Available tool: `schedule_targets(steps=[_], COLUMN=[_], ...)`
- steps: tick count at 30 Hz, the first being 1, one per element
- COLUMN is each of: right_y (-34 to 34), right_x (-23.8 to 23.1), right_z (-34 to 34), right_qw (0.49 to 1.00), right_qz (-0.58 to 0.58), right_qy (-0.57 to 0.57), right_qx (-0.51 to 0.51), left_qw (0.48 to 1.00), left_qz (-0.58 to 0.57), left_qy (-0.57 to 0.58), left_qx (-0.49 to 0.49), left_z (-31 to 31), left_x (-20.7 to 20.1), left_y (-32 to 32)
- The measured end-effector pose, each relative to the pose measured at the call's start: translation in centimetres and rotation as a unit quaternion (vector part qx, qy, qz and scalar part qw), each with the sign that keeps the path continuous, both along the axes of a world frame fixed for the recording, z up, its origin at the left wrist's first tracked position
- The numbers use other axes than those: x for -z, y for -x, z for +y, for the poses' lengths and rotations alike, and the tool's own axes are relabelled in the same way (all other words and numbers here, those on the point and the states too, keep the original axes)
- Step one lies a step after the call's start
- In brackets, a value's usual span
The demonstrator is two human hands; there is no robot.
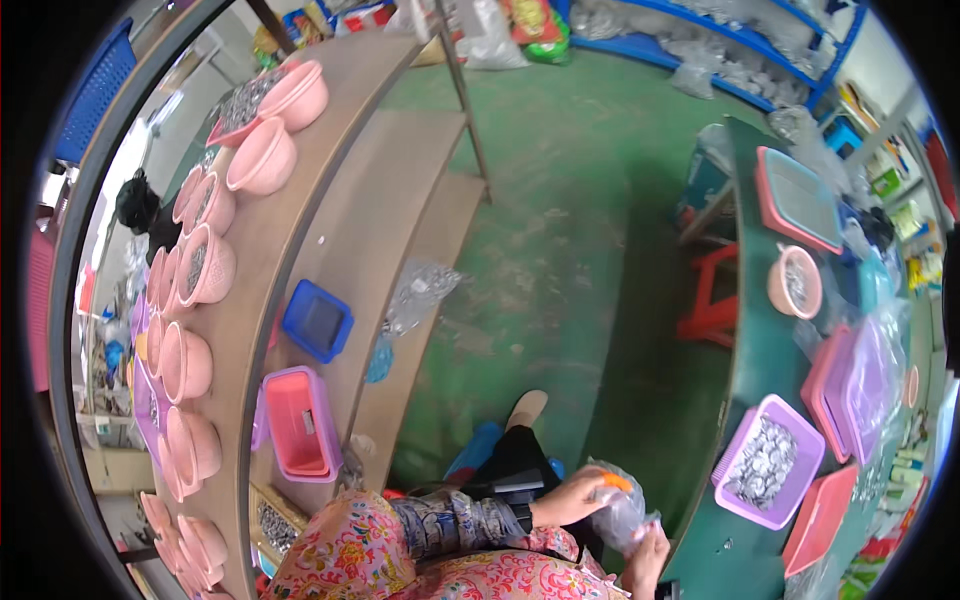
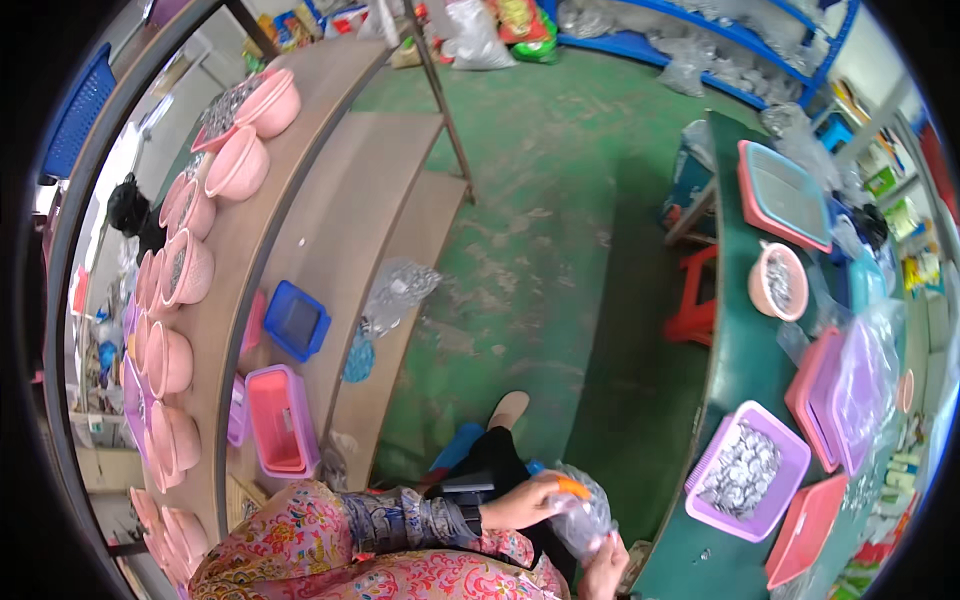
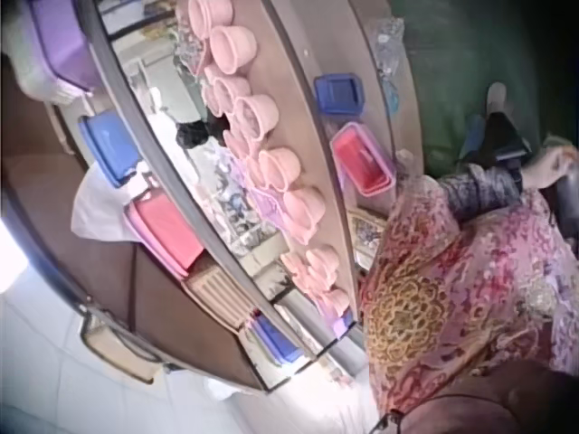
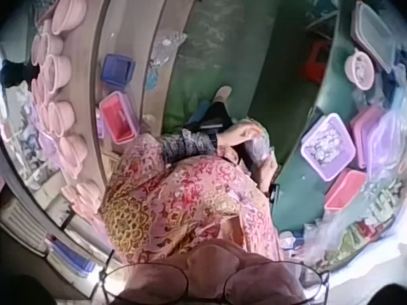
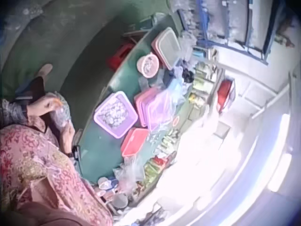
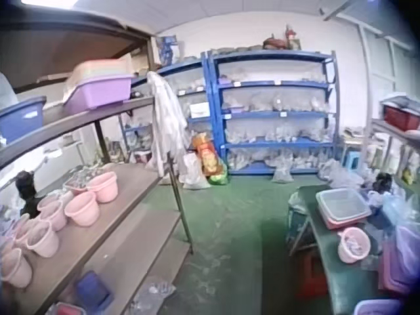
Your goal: Sorting metal parts into bins and then placing them into plastic bags for packaging.
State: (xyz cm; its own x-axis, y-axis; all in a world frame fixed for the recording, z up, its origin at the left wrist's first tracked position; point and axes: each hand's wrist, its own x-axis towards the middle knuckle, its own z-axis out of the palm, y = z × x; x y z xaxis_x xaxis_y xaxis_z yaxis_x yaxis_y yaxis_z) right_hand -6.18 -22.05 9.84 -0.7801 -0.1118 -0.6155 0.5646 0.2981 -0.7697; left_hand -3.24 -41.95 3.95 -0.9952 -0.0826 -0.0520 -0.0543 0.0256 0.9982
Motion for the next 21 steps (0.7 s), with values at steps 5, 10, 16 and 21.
schedule_targets(steps=[5, 10, 16, 21], right_y=[2.7, 3.2, 2.5, -0.6], right_x=[4.8, 16.0, 27.8, 37.7], right_z=[-12.2, -18.2, -25.5, -31.3], right_qw=[0.985, 0.936, 0.865, 0.876], right_qz=[-0.081, 0.027, 0.112, 0.055], right_qy=[0.047, -0.019, -0.059, -0.021], right_qx=[-0.148, -0.35, -0.485, -0.478], left_qw=[0.963, 0.88, 0.762, 0.778], left_qz=[-0.126, -0.235, -0.283, -0.351], left_qy=[0.143, -0.096, -0.271, -0.118], left_qx=[-0.191, -0.4, -0.515, -0.507], left_z=[-7.8, -10.4, -14.5, -20.3], left_x=[3.9, 14.1, 22.6, 32.9], left_y=[-3.5, -8.2, -10.8, -14.5])
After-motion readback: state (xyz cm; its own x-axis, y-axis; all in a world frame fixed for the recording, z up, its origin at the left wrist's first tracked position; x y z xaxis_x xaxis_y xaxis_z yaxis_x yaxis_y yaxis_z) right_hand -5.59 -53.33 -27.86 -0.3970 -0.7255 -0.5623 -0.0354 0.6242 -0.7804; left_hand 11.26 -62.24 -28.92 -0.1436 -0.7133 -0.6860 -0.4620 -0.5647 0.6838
